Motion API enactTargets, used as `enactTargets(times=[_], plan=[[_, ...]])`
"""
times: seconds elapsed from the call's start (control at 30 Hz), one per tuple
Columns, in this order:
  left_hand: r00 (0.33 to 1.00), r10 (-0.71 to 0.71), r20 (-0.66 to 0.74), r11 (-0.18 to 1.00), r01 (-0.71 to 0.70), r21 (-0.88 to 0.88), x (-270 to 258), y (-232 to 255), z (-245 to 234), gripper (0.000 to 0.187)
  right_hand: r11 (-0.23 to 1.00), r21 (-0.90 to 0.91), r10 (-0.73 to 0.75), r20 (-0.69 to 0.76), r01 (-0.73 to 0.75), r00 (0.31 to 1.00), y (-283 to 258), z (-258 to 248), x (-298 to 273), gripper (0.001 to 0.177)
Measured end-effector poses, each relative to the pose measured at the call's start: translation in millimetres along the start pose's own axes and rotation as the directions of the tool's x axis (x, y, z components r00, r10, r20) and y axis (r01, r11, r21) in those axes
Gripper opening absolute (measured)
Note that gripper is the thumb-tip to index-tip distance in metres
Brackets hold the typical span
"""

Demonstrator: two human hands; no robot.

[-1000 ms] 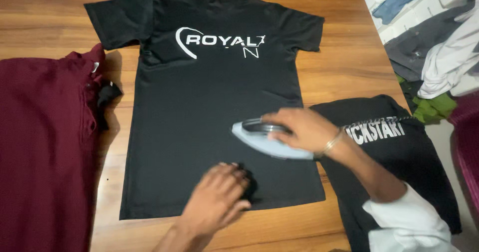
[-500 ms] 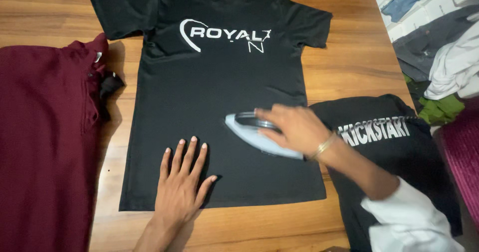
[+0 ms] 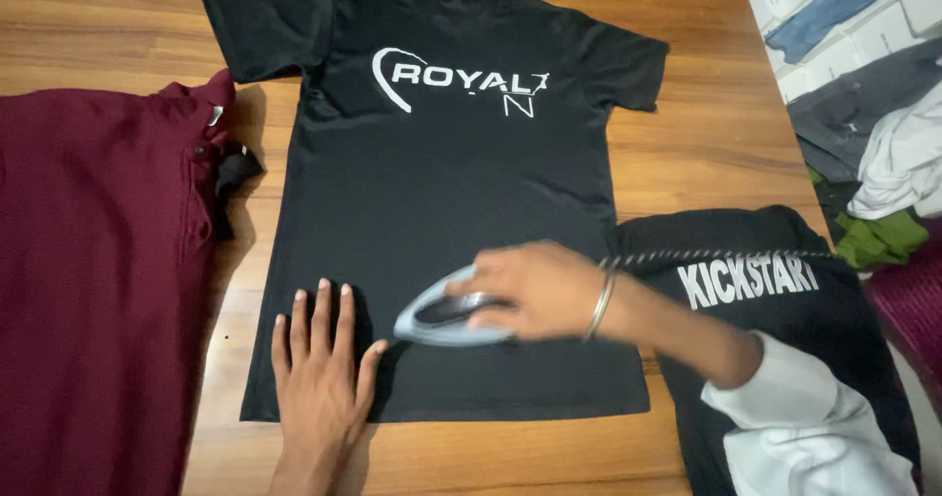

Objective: The person irons a black t-shirt with the word 'KICKSTART' on a wooden table. They then switch to another black t-shirt with 'ROYAL' printed on it and continue ironing.

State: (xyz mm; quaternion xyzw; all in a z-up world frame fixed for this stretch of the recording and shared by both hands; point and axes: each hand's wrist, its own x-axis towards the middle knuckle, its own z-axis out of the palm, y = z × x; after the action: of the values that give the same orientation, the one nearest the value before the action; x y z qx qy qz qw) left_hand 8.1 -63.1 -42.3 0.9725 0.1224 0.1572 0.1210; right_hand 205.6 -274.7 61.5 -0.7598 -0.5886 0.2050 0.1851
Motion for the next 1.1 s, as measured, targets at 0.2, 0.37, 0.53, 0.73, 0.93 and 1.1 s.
enactTargets(times=[0.2, 0.37, 0.53, 0.73, 0.93, 1.1], plan=[[0.997, -0.079, -0.02, 0.995, 0.08, 0.055, -4, -2, 2, 0.062, 0.993, -0.122, 0.001, 0.003, 0.0, 1.0, -30, 19, 21, 0.047], [0.993, -0.111, -0.032, 0.989, 0.114, 0.095, -6, -2, 1, 0.065, 0.944, -0.223, 0.188, -0.239, -0.242, 0.953, 2, 4, 54, 0.047], [0.988, -0.147, -0.048, 0.983, 0.152, 0.107, -14, -5, -1, 0.069, 0.917, -0.181, 0.281, -0.34, -0.356, 0.897, 36, -19, 87, 0.043], [0.947, -0.31, -0.085, 0.933, 0.32, 0.163, -34, -14, -8, 0.076, 0.967, -0.168, 0.154, -0.217, -0.192, 0.964, 16, -12, 99, 0.044], [0.946, -0.306, -0.104, 0.94, 0.318, 0.125, -37, -16, -9, 0.084, 0.987, -0.157, -0.028, 0.017, 0.03, 0.999, -61, 36, 108, 0.047], [0.939, -0.329, -0.1, 0.914, 0.343, 0.214, -36, -14, -8, 0.084, 0.985, -0.165, 0.046, -0.083, -0.059, 0.996, -52, 34, 122, 0.047]])
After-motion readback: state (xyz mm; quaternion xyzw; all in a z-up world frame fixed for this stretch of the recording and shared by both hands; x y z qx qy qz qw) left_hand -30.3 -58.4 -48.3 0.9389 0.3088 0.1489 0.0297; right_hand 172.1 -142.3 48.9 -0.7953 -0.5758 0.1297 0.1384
